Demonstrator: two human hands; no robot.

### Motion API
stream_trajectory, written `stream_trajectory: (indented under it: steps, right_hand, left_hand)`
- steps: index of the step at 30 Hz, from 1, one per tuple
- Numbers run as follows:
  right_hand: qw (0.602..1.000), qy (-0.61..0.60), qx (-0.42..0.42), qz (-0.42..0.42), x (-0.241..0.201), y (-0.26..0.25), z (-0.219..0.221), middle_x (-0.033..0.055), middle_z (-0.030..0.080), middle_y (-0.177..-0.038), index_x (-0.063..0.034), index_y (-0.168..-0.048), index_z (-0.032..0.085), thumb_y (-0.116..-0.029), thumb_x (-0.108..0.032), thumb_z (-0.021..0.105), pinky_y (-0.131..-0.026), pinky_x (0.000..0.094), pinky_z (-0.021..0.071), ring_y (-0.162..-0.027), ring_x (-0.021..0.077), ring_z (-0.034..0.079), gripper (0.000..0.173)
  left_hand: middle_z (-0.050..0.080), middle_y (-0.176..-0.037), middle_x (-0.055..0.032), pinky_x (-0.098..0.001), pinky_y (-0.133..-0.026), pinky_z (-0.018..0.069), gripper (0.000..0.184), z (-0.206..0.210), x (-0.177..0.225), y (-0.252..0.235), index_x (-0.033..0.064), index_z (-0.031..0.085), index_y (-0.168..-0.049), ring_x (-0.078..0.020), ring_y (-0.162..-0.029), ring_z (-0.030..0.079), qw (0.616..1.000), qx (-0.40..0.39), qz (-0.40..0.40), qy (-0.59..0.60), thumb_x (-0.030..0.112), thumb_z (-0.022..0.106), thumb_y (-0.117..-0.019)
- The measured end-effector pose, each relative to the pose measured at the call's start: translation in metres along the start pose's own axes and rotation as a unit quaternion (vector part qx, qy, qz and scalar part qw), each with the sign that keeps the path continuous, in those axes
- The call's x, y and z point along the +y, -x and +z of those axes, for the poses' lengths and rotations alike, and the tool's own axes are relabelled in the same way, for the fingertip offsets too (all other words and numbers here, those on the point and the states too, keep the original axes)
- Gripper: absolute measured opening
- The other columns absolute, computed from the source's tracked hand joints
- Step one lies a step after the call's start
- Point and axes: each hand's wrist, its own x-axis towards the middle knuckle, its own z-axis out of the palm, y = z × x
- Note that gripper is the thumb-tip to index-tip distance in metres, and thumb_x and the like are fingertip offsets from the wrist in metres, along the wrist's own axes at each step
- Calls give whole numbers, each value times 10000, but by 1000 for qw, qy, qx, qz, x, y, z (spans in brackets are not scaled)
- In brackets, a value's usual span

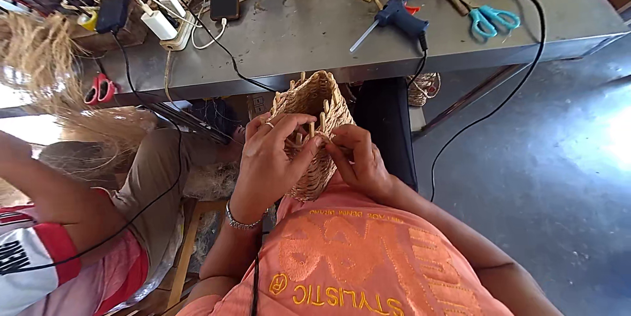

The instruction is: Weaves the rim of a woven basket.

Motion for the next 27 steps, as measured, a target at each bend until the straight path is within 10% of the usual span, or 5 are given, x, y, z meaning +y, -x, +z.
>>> stream_trajectory:
  steps: [6, 11, 18, 22, 27]
  right_hand:
    - [994, -55, -64, 74, -3, -7, -9, 72, 697, -918, 34, -1326, 497, -1043, -118, 568, -686, 300, 613, -768, 115, 687, 329]
    - [981, -57, -125, 135, 11, -16, -30, 25, 700, -837, -36, -1021, 744, -1045, -215, 579, -682, 230, 555, -713, 51, 629, 244]
    - [986, -4, -129, 102, -2, -51, -46, 42, 656, -865, -33, -998, 750, -1022, -174, 612, -705, 211, 544, -775, 74, 621, 199]
    - [989, 42, -111, 82, -8, -60, -44, 82, 660, -932, -17, -1034, 733, -1022, -177, 618, -758, 251, 559, -838, 124, 635, 198]
    - [994, 56, -81, 52, -7, -68, -35, 95, 658, -960, -12, -1052, 733, -1010, -158, 635, -763, 249, 542, -861, 134, 628, 181]
  left_hand:
    - [716, -1088, 2, -533, -1113, 373, 350, -14, -10, -1, 153, 734, -1170, -152, -1073, 653, 996, -62, -15, -58, 425, 634, -974]
    - [717, -980, 29, -550, -1103, 362, 266, -46, -48, -5, 136, 760, -995, -112, -1013, 652, 993, -113, 14, 25, 380, 659, -960]
    - [721, -990, 81, -573, -1150, 276, 243, -61, -73, -3, 172, 771, -1041, -70, -1044, 641, 977, -180, 91, 69, 366, 649, -957]
    - [712, -1075, 105, -586, -1106, 348, 348, -45, -62, 9, 192, 714, -1220, -39, -1046, 639, 983, -164, 43, 72, 368, 684, -921]
    - [717, -956, 109, -584, -1095, 341, 239, -17, -37, 21, 248, 782, -983, -60, -992, 649, 997, -49, -40, 43, 462, 748, -882]
